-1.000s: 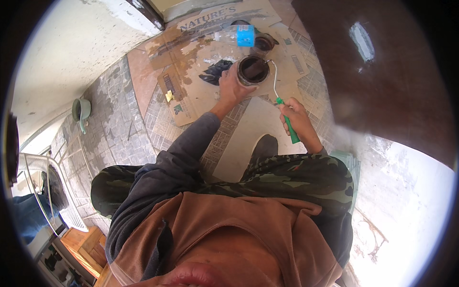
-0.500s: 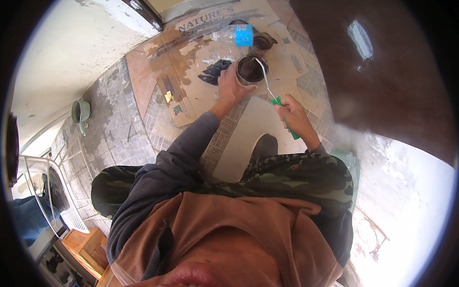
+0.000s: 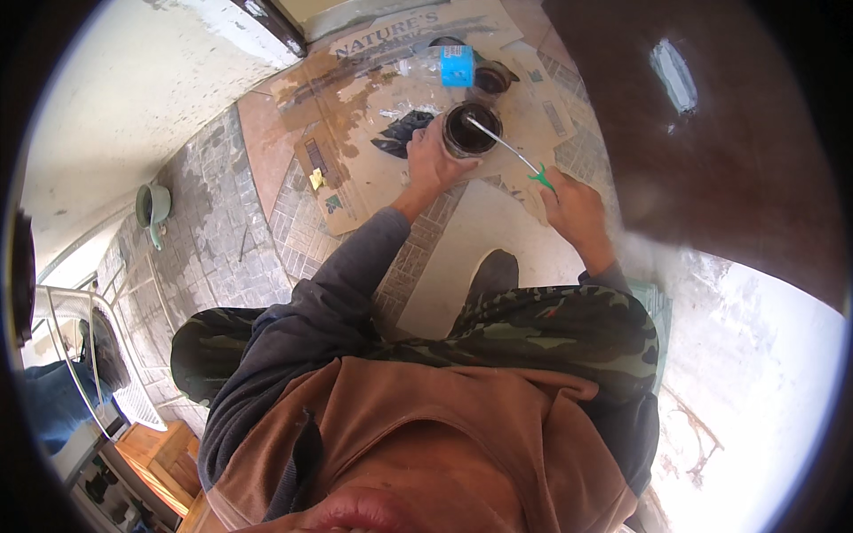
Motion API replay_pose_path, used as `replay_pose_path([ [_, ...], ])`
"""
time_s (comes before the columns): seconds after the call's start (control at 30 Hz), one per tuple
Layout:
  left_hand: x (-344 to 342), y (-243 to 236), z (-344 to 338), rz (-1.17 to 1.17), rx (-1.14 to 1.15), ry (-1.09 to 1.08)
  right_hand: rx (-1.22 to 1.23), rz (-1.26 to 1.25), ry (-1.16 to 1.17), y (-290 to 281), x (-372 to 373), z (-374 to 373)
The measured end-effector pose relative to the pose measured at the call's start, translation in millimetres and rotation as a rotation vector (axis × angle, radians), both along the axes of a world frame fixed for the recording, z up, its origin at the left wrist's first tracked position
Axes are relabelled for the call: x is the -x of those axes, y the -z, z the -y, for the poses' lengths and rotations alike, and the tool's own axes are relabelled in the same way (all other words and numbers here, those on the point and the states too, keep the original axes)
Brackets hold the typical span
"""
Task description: The person sits on the floor and stirs dark paint in a small can using a green-handled paint roller. The person then picks up a plastic water bottle and pours some water into the paint can before continuing to stir the mixture.
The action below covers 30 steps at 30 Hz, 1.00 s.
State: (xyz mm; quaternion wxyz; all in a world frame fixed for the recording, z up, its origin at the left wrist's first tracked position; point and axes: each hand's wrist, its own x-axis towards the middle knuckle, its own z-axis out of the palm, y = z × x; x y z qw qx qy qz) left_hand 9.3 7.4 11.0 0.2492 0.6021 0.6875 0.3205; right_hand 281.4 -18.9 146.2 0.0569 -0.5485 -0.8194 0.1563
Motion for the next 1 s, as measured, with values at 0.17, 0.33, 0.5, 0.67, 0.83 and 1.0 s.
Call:
replay_pose_path([
  [0.17,2.0,-1.7,-0.5,-0.019,0.015,0.002,0.042,0.007,0.002,-5.1,1.0,4.6],
  [0.33,-0.1,-0.4,-0.6,-0.015,-0.010,0.004,-0.067,-0.028,-0.024,10.7,14.2,3.2],
  [0.5,2.2,-0.2,-1.6,-0.025,0.009,0.013,-0.025,-0.072,0.016,12.3,6.7,12.5],
  [0.67,0.5,0.8,-1.9,-0.018,-0.040,0.007,-0.073,-0.052,0.015,26.3,7.9,13.4],
  [0.83,3.2,-1.2,-1.6,-0.010,-0.034,0.009,-0.035,-0.073,0.098,30.4,6.0,22.4],
  [1.0,-0.9,0.8,-1.7,-0.003,-0.044,0.000,0.008,-0.247,0.130,36.7,9.0,19.5],
])
